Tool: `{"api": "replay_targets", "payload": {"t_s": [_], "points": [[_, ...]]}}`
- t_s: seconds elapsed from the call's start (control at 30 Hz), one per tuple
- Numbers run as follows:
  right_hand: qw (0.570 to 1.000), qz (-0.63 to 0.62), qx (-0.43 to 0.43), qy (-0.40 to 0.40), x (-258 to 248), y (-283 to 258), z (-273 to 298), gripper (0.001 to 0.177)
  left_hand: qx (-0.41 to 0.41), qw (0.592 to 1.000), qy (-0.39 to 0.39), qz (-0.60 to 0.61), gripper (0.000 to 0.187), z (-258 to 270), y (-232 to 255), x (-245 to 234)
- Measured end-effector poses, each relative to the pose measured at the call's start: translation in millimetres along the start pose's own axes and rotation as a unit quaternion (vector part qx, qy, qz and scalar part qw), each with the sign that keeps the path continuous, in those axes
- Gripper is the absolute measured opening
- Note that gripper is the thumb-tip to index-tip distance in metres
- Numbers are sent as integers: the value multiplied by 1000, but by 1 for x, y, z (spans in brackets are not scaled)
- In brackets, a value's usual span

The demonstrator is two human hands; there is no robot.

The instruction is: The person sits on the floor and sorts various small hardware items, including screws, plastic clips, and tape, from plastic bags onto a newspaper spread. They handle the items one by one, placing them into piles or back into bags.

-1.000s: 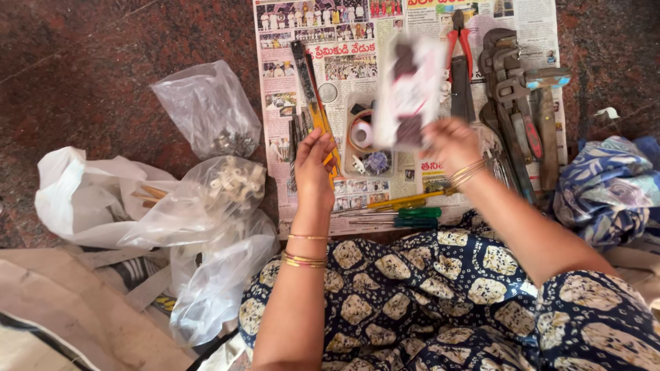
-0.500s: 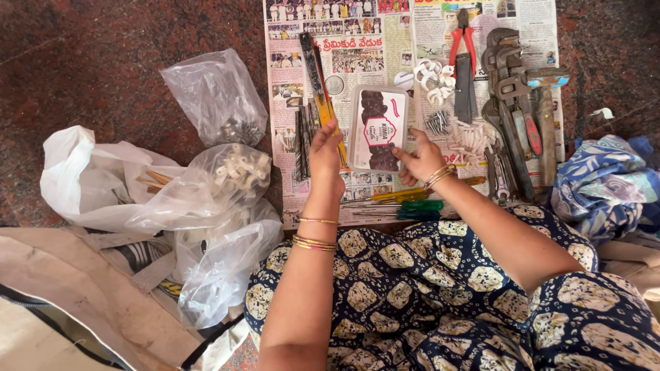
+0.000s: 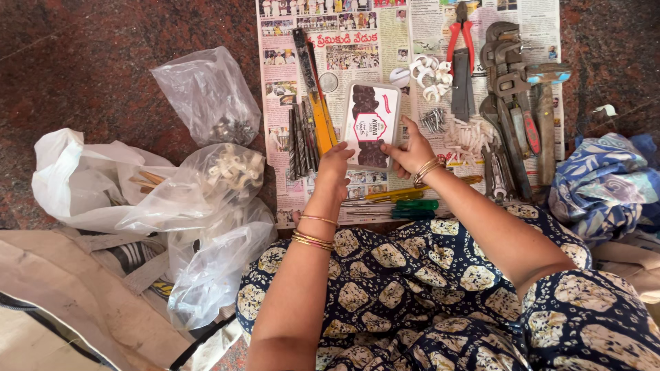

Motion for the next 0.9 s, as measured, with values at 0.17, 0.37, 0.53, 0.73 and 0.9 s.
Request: {"api": "replay_targets", "payload": {"t_s": [0.17, 0.37, 0.53, 0.73, 0.9], "points": [[994, 88, -67, 14, 6, 42, -32, 60, -7, 999, 3, 33, 52, -3, 2, 0], [987, -33, 109, -111, -6, 33, -26, 41, -19, 998, -3, 55, 48, -5, 5, -6], [979, -120, 104, -126, -8, 33, -23, 35, 51, 998, 35, -3, 50, -37, -21, -9], [981, -129, 106, -98, -3, 39, -28, 35, 346, 885, 121, -286, 34, -73, -40, -19], [986, -78, 115, -89, -8, 28, -24, 37, 316, 886, 116, -319, 27, -53, -23, -21]]}}
Point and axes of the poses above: each hand's wrist, its own z-axis away from the middle knuckle, its own x-axis out of the palm, y = z × x, the point moved 1 cm from there along -z, towards the middle knuckle, and after that the axes turned 7 degrees about y, right-handed, at the moved point
